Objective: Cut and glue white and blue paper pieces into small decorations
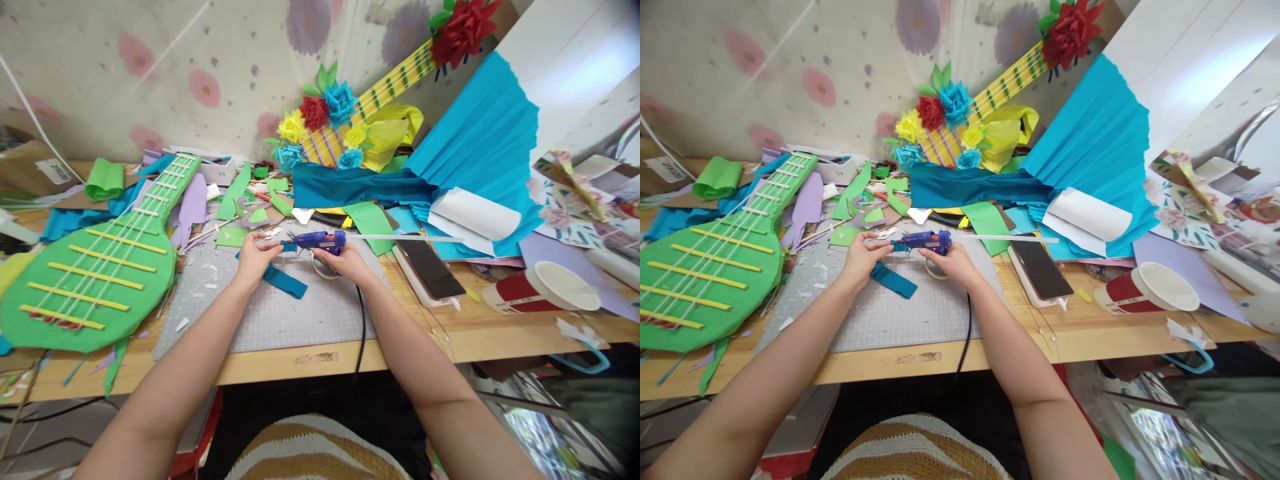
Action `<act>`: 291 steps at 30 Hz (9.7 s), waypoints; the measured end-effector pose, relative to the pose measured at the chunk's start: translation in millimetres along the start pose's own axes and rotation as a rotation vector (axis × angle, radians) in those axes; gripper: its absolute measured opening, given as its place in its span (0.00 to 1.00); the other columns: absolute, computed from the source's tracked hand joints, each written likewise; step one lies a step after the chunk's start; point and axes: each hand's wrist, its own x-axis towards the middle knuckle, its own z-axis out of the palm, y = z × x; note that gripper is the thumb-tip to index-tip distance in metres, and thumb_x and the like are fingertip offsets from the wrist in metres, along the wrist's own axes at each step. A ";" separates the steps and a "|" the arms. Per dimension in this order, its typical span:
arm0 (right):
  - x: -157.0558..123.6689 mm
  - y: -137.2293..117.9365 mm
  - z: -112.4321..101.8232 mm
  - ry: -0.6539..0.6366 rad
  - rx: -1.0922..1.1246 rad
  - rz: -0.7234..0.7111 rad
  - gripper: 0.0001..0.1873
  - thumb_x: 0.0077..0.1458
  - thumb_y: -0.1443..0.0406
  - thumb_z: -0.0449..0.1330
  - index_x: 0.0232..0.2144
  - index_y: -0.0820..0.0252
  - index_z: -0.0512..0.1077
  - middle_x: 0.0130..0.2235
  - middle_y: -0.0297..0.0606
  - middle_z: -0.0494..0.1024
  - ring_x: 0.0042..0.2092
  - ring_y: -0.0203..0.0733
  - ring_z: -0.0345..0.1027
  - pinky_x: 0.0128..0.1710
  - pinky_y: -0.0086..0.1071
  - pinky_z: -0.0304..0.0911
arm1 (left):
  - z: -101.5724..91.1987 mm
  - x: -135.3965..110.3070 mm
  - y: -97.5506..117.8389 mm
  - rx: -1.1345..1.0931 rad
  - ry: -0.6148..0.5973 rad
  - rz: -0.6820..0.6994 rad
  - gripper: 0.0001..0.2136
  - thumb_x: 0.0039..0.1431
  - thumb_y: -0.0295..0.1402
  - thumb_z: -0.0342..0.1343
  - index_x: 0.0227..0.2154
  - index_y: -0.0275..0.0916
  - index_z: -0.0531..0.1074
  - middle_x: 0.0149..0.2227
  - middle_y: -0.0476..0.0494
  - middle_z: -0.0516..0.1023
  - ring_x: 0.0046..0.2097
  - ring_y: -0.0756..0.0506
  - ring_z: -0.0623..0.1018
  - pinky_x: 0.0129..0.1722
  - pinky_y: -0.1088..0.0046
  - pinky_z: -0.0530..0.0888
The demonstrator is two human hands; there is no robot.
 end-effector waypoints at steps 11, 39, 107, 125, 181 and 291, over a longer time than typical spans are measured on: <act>1.7 6.1 -1.6 -0.024 -0.025 -0.033 0.20 0.41 0.52 0.61 0.34 0.58 0.74 0.34 0.36 0.78 0.35 0.41 0.70 0.36 0.32 0.63 | -0.4 0.7 0.3 -0.003 -0.002 0.007 0.23 0.32 0.30 0.64 0.33 0.40 0.59 0.29 0.48 0.77 0.25 0.50 0.73 0.26 0.75 0.66; 28.9 49.3 -41.8 0.389 -0.189 0.168 0.26 0.40 0.45 0.58 0.25 0.63 0.73 0.17 0.36 0.69 0.25 0.41 0.66 0.25 0.31 0.59 | -1.0 3.0 -0.5 -0.118 -0.008 -0.023 0.24 0.31 0.30 0.65 0.31 0.40 0.57 0.29 0.49 0.76 0.27 0.51 0.74 0.31 0.74 0.68; 27.3 -11.4 41.1 0.088 0.257 -0.218 0.08 0.48 0.60 0.51 0.32 0.57 0.65 0.30 0.33 0.71 0.34 0.36 0.65 0.38 0.33 0.61 | 3.9 -6.9 1.5 -0.077 -0.179 0.080 0.24 0.35 0.29 0.64 0.35 0.40 0.56 0.26 0.48 0.78 0.28 0.47 0.78 0.34 0.66 0.75; 28.7 -14.6 46.4 0.010 0.238 -0.204 0.19 0.40 0.55 0.62 0.33 0.57 0.63 0.31 0.32 0.67 0.33 0.34 0.61 0.34 0.31 0.60 | 5.9 -10.9 0.7 0.042 -0.145 0.164 0.23 0.36 0.30 0.64 0.34 0.42 0.57 0.26 0.50 0.78 0.29 0.47 0.78 0.35 0.69 0.73; 17.0 -14.2 33.9 0.011 -0.101 -0.420 0.06 0.47 0.63 0.57 0.26 0.60 0.70 0.27 0.34 0.74 0.29 0.34 0.64 0.31 0.29 0.59 | 5.0 -10.5 5.2 -0.122 -0.181 0.072 0.26 0.32 0.28 0.64 0.31 0.41 0.52 0.25 0.51 0.78 0.27 0.50 0.77 0.32 0.73 0.72; 30.4 1.9 60.8 0.059 0.531 -0.189 0.22 0.38 0.59 0.64 0.34 0.56 0.58 0.33 0.31 0.70 0.32 0.34 0.66 0.33 0.31 0.63 | 6.6 -8.4 6.0 -0.296 -0.041 -0.012 0.28 0.28 0.28 0.67 0.30 0.41 0.53 0.24 0.51 0.76 0.25 0.49 0.77 0.29 0.72 0.75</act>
